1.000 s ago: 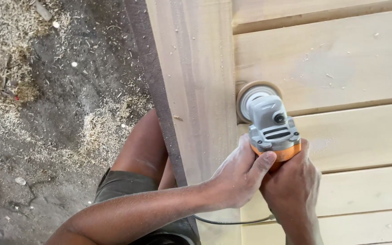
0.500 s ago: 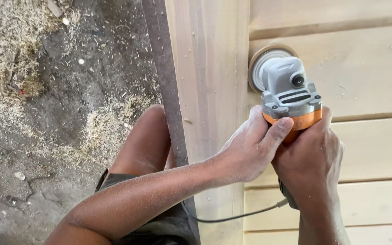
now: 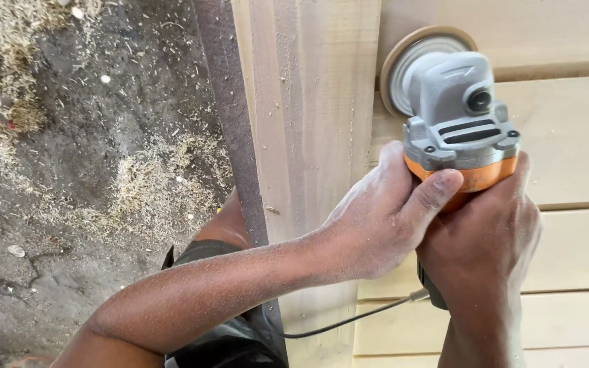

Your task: Sanding a wooden door using a power sander.

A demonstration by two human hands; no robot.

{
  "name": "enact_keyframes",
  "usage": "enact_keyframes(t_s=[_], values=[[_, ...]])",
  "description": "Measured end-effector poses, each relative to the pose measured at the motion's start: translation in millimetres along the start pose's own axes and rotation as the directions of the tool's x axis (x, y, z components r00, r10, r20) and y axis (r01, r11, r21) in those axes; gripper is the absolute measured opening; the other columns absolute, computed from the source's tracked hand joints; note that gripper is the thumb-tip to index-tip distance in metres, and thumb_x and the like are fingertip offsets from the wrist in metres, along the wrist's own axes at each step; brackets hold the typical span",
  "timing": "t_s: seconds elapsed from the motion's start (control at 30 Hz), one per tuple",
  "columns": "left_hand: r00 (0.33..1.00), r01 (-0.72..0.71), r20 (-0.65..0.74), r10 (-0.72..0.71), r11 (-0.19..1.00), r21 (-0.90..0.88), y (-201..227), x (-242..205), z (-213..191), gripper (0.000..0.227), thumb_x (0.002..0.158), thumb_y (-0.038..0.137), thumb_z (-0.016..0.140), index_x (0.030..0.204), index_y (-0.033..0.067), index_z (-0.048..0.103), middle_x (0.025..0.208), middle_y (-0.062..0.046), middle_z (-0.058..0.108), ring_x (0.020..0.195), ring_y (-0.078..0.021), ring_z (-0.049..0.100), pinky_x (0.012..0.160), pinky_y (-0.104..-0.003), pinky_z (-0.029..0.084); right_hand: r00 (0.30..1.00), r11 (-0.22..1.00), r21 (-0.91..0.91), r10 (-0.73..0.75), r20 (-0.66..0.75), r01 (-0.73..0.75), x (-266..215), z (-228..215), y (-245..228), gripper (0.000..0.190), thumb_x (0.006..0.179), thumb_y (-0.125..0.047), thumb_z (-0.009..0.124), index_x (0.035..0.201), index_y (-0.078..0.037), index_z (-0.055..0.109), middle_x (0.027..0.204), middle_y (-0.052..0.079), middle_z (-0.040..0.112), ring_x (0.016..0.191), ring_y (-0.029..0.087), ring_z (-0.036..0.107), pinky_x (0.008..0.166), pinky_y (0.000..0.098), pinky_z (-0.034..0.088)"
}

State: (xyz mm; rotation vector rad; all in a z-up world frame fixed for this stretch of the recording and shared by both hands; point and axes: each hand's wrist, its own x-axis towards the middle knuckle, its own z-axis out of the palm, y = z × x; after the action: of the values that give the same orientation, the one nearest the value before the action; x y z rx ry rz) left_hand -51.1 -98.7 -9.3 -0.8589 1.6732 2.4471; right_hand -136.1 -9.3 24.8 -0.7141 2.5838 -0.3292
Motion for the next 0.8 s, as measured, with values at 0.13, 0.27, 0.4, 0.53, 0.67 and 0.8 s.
enact_keyframes(t_s=[0.13, 0.27, 0.4, 0.53, 0.67, 0.8], values=[[0.999, -0.024, 0.037, 0.023, 1.000, 0.016, 1.1, -6.6, 13.6, 0.057, 0.110, 0.045, 0.040, 0.143, -0.0005, 0.046, 0.127, -0.023, 0.053, 0.123, -0.0356, 0.058, 0.110, -0.045, 0.044, 0.997, 0.998, 0.053, -0.012, -0.078, 0.017, -9.9, -8.5, 12.5, 0.051, 0.090, -0.033, 0.072, 0.122, 0.001, 0.050, 0.093, 0.025, 0.070, 0.085, 0.050, 0.068, 0.069, 0.0568, 0.050], [0.994, 0.026, 0.109, -0.018, 0.997, -0.075, -5.6, -25.5, 29.3, 0.059, 0.112, 0.047, 0.042, 0.147, -0.0003, 0.042, 0.130, -0.022, 0.049, 0.126, -0.0365, 0.053, 0.112, -0.045, 0.041, 0.991, 0.991, -0.026, 0.133, 0.010, -0.133, -39.7, -5.2, 53.6, 0.064, 0.087, -0.044, 0.074, 0.133, -0.004, 0.052, 0.100, 0.023, 0.071, 0.094, 0.049, 0.069, 0.077, 0.0562, 0.053], [0.991, 0.092, 0.112, -0.076, 0.984, -0.151, -18.0, -34.3, 39.8, 0.064, 0.109, 0.050, 0.042, 0.149, 0.0007, 0.038, 0.131, -0.020, 0.046, 0.128, -0.0338, 0.051, 0.112, -0.044, 0.039, 0.962, 0.965, -0.073, 0.257, 0.092, -0.251, -45.3, -4.0, 63.7, 0.069, 0.074, -0.047, 0.077, 0.121, -0.004, 0.051, 0.089, 0.024, 0.071, 0.084, 0.049, 0.069, 0.071, 0.0567, 0.053], [0.999, 0.030, 0.044, -0.022, 0.982, -0.188, -21.2, -31.2, 44.7, 0.064, 0.112, 0.052, 0.042, 0.150, 0.0011, 0.038, 0.136, -0.018, 0.048, 0.133, -0.0315, 0.051, 0.117, -0.042, 0.038, 0.956, 0.964, -0.046, 0.265, 0.128, -0.261, -30.9, -5.3, 55.2, 0.066, 0.073, -0.048, 0.079, 0.115, -0.005, 0.050, 0.081, 0.023, 0.071, 0.079, 0.049, 0.070, 0.066, 0.0561, 0.053], [0.999, 0.042, 0.010, -0.041, 0.970, -0.241, -19.9, -22.7, 49.5, 0.061, 0.113, 0.049, 0.038, 0.150, 0.0009, 0.034, 0.141, -0.017, 0.051, 0.134, -0.0305, 0.051, 0.118, -0.041, 0.038, 0.968, 0.988, 0.004, 0.148, 0.202, -0.152, -19.4, -9.6, 59.8, 0.063, 0.073, -0.043, 0.079, 0.110, -0.002, 0.047, 0.072, 0.022, 0.068, 0.071, 0.049, 0.068, 0.060, 0.0561, 0.052], [1.000, 0.013, 0.030, -0.009, 0.988, -0.155, -21.9, -8.2, 59.6, 0.059, 0.115, 0.047, 0.034, 0.151, 0.0003, 0.033, 0.143, -0.017, 0.048, 0.136, -0.0310, 0.049, 0.121, -0.043, 0.034, 0.962, 0.989, 0.039, 0.130, 0.242, -0.144, -5.2, -20.1, 66.3, 0.064, 0.073, -0.041, 0.079, 0.109, -0.001, 0.045, 0.069, 0.020, 0.069, 0.067, 0.047, 0.069, 0.057, 0.0552, 0.053]])
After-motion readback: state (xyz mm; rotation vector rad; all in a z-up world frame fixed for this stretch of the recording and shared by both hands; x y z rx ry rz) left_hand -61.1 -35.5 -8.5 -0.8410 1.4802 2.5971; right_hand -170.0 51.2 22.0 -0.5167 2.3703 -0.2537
